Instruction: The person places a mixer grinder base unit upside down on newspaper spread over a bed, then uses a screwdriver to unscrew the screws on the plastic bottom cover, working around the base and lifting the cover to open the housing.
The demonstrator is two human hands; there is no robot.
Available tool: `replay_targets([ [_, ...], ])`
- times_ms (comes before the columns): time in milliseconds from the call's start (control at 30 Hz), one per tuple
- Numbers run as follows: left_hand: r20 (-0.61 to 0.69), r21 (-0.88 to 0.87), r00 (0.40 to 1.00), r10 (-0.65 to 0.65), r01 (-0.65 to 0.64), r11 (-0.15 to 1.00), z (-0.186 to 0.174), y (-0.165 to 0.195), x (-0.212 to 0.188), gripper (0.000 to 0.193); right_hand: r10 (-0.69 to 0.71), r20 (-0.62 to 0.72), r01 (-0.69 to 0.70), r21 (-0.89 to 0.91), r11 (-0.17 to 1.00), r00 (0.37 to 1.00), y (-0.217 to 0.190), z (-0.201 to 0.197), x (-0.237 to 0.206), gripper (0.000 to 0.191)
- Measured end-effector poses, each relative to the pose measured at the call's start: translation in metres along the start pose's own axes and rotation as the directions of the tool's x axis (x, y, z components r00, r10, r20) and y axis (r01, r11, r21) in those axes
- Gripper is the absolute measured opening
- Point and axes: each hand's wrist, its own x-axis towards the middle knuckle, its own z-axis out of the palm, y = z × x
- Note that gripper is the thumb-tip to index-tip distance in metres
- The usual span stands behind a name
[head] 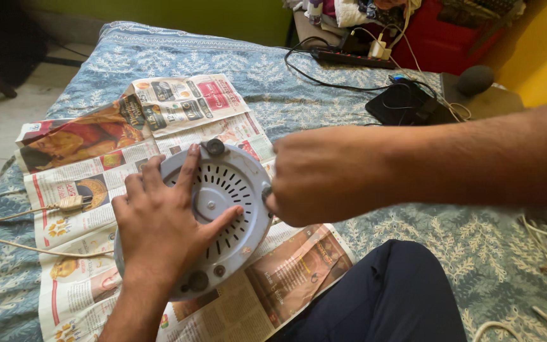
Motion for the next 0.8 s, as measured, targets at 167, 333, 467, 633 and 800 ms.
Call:
replay_targets([
  [167,-0.026,-0.001,1.0,0.002,-0.002,1.0,0.003,-0.001,-0.008,0.111,-0.143,-0.174,0.138,-0.044,0.99,0.974,-0.004,0.008,0.003,0.035],
  [333,-0.102,-0.04,0.995,0.012,-0.016,0.999,0.007,-0.006,-0.011,0.112,0.143,-0.185,-0.062,0.387,0.92,0.972,-0.025,-0.002,-0.005,0.01],
  [467,-0.086,-0.063,0.996,0.006,-0.011,0.998,0.008,-0.008,-0.008,0.111,0.062,-0.141,-0.04,0.152,0.988,0.988,-0.033,-0.01,0.0,0.018],
  [633,-0.088,-0.047,0.996,0.004,-0.008,0.999,0.009,-0.008,-0.004,0.112,-0.209,-0.17,0.158,-0.275,0.948,0.963,-0.022,-0.01,0.0,0.023],
  [800,-0.083,-0.003,0.997,0.011,-0.011,1.0,0.008,-0.008,-0.003,0.112,-0.123,-0.285,0.078,-0.166,0.983,0.951,-0.009,-0.012,-0.003,0.023],
])
